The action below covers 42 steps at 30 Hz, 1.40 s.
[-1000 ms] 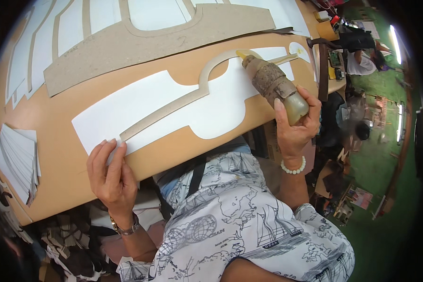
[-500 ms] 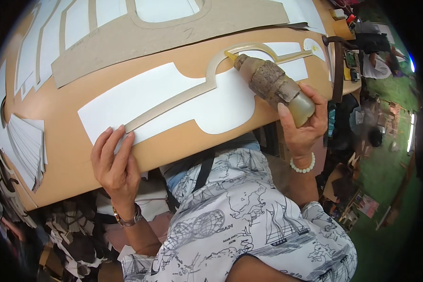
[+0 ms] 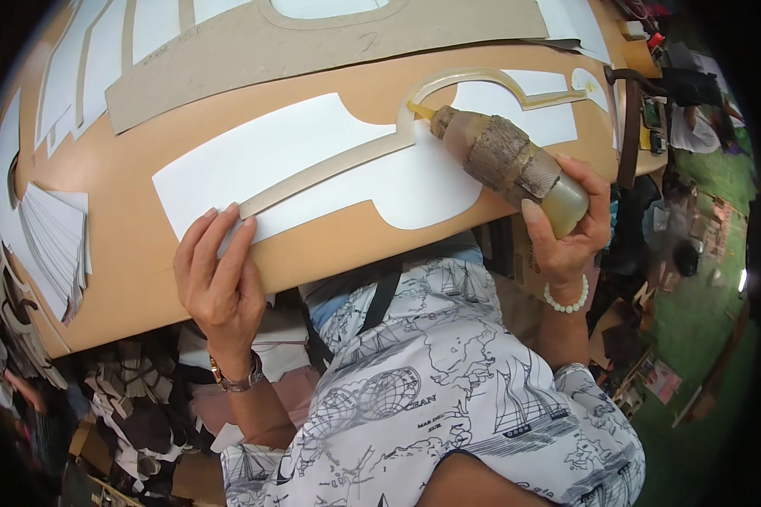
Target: The person applies glue from a bottle onto the edge of a white leather strip, folds the strip onto itself to create a finished edge, hammers the bonded edge with a wooden hammer, and then uses a pencil to mark a piece of brown leather using a cardboard template.
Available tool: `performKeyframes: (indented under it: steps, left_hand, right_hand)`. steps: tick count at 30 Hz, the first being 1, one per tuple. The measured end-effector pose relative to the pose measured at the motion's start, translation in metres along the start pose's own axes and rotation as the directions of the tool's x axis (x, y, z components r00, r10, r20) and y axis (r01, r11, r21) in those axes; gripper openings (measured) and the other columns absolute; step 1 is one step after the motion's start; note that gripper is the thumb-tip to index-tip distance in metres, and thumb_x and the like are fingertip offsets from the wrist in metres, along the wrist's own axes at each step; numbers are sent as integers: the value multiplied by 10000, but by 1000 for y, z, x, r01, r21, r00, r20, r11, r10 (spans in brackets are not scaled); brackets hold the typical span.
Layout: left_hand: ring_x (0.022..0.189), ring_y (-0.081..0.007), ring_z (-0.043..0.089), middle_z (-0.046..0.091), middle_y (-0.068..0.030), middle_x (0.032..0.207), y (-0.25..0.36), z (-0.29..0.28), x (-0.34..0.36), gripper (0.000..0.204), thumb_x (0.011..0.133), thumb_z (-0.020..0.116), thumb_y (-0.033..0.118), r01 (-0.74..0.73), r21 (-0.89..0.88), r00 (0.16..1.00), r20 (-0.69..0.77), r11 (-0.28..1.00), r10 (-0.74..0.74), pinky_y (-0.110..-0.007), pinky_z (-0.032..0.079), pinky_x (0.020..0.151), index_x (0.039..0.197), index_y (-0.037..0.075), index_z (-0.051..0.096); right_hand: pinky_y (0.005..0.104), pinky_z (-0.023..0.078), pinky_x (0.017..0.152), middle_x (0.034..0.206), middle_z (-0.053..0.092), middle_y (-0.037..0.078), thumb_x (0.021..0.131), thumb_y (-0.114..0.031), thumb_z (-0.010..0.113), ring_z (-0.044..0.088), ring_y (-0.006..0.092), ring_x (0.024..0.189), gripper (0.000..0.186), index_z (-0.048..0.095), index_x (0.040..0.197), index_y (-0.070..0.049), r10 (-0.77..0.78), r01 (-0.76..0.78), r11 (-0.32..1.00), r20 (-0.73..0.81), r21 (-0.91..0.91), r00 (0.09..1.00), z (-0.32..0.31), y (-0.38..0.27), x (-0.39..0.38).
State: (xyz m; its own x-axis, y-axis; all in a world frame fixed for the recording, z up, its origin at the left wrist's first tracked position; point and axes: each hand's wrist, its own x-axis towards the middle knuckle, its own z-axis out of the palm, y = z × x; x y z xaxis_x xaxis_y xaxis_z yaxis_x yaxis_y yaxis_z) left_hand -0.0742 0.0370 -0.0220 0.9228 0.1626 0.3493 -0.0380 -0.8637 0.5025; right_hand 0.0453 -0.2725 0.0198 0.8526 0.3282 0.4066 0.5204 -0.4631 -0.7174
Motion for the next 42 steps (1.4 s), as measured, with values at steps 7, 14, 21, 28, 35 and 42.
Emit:
performKeyframes:
  steps: [7, 14, 21, 28, 35, 42]
  left_hand:
    - [1069, -311, 577, 659, -114, 1075, -1, 2, 0, 348, 709, 522, -131, -1, 0, 1000, -7, 1000, 1, -395, 443, 926, 983, 7, 687]
    - [1070, -309, 577, 659, -108, 1075, -2, -1, 0, 349, 708, 531, -122, -10, 14, 1000, 3, 1000, 10, -395, 445, 925, 985, 17, 693]
    - [1026, -292, 588, 663, -74, 1053, -4, 3, 0, 356, 666, 585, -82, -60, 6, 998, -29, 998, 60, -382, 467, 881, 977, 47, 701]
    - [981, -301, 608, 671, -98, 1001, -4, 9, 1, 433, 643, 595, -103, -76, -53, 993, -92, 996, 71, -374, 476, 856, 1050, 29, 663]
    - [948, -291, 614, 665, -103, 943, -3, 11, 5, 445, 666, 606, -108, -75, -70, 988, -143, 995, 64, -372, 476, 816, 1089, 24, 631]
    - [1064, -317, 563, 548, -172, 1201, -4, 14, 2, 681, 666, 644, -74, -31, -247, 985, -174, 968, -13, -390, 492, 848, 1312, 15, 450]
  right_hand:
    - [287, 478, 792, 1025, 596, 143, 654, -53, 764, 599, 194, 879, 527, 542, 1126, 26, -77, 79, 996, 53, -42, 996, -8, -5, -5]
    - [308, 477, 774, 991, 594, 143, 641, -115, 778, 597, 216, 849, 545, 550, 1118, 16, -67, 73, 979, 41, -188, 997, -10, -16, -19]
    - [303, 480, 775, 983, 592, 154, 636, -80, 778, 596, 215, 850, 565, 529, 1134, 23, -46, 47, 990, 11, -135, 999, 8, -28, -26]
    - [312, 510, 727, 975, 606, 169, 628, -76, 796, 630, 239, 830, 569, 524, 1115, 35, -132, 138, 987, 78, -86, 988, 29, -44, -23]
    - [324, 529, 732, 957, 627, 196, 616, -96, 811, 652, 275, 846, 585, 531, 1118, 10, -147, 148, 989, 167, 9, 975, 47, -56, -22]
    - [340, 545, 719, 946, 638, 195, 603, -104, 820, 668, 304, 854, 600, 534, 1120, 3, -251, 246, 968, 208, 49, 945, 67, -68, -16]
